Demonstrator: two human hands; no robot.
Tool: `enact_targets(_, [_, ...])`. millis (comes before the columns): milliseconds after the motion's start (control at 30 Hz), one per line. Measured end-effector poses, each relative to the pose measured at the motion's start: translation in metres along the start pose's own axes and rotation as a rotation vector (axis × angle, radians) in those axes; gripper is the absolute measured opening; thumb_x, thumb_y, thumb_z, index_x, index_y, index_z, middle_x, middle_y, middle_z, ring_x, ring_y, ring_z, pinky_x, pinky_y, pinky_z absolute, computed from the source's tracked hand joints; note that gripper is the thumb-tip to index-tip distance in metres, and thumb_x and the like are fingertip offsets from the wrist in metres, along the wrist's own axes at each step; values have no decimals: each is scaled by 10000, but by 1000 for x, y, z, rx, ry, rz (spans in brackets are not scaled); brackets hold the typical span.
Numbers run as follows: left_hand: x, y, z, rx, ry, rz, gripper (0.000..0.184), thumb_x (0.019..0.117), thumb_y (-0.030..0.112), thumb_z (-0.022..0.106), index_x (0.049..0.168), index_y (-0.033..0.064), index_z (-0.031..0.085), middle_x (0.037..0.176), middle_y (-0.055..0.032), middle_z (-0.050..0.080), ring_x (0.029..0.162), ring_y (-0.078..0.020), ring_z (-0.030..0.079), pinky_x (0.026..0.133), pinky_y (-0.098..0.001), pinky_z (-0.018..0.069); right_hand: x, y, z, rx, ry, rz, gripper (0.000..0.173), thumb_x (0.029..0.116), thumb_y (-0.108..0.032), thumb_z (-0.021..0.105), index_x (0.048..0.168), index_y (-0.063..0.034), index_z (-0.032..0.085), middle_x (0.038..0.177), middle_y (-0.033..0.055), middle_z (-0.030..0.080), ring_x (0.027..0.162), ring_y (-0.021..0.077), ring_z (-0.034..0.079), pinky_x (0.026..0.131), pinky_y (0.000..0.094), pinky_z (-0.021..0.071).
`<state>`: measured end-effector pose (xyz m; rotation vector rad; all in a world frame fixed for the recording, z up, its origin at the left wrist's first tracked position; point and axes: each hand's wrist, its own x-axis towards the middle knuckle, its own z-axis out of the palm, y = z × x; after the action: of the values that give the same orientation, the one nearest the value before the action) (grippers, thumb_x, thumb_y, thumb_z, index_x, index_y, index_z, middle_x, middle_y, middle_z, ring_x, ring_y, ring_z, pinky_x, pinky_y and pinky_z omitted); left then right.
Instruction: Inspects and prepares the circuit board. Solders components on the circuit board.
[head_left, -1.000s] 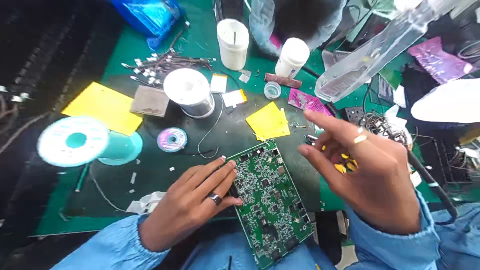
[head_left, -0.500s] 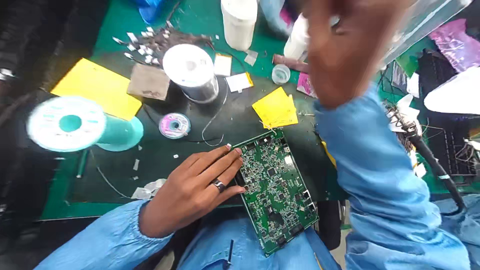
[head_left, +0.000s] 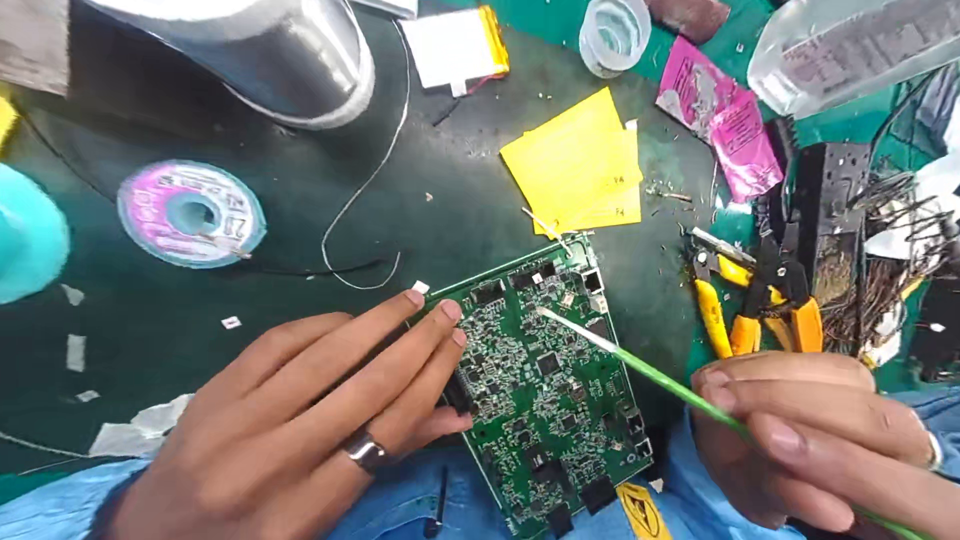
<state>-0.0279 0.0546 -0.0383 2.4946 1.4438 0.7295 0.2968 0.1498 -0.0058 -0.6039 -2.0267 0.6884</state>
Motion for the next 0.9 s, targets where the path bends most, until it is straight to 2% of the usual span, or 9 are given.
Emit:
enact_targets(167, [0,1,-1,17,-37,-27,531,993,419,663,1403,89,588,1426,-147,626,1271,-323,610,960,-438,501,-2,-3,8,-71,-103,-46,178,1005,-197,648,1111,-55,662,998,54,694,961,147,711,835,254,602])
enact_targets(333, [1,3,-4,29,-62,-34,520,1005,415,647,1395,75,589,1413,-153,635,1261,-325,616,953,-431,500,2,-3,10,-41,-140,-23,172,999,-170,649,1108,-37,659,1005,60,686,972,144,706,841,242,596])
enact_targets(700, [1,2,-5,50,-82,-19,524,1009,432,633,1391,76,588,1420,-150,632,1255,-330,618,938,-429,498,5,-1,13,-226,-126,-65,137,1011,-160,611,1017,-24,631,918,69,648,908,138,696,828,236,585])
enact_targets(800, [1,1,-5,61,-89,-10,524,1015,433,623,1395,75,584,1418,-156,631,1242,-335,624,926,-431,502,2,1,10,-226,-110,-76,153,1007,-176,614,1038,-28,635,916,61,639,899,128,687,820,230,579])
enact_targets(900, [2,2,-6,62,-97,-9,524,1016,436,620,1394,74,584,1412,-159,634,1235,-339,627,919,-435,502,1,-1,7,-104,-127,-66,162,997,-167,621,1078,-29,644,923,70,647,874,143,677,794,235,568])
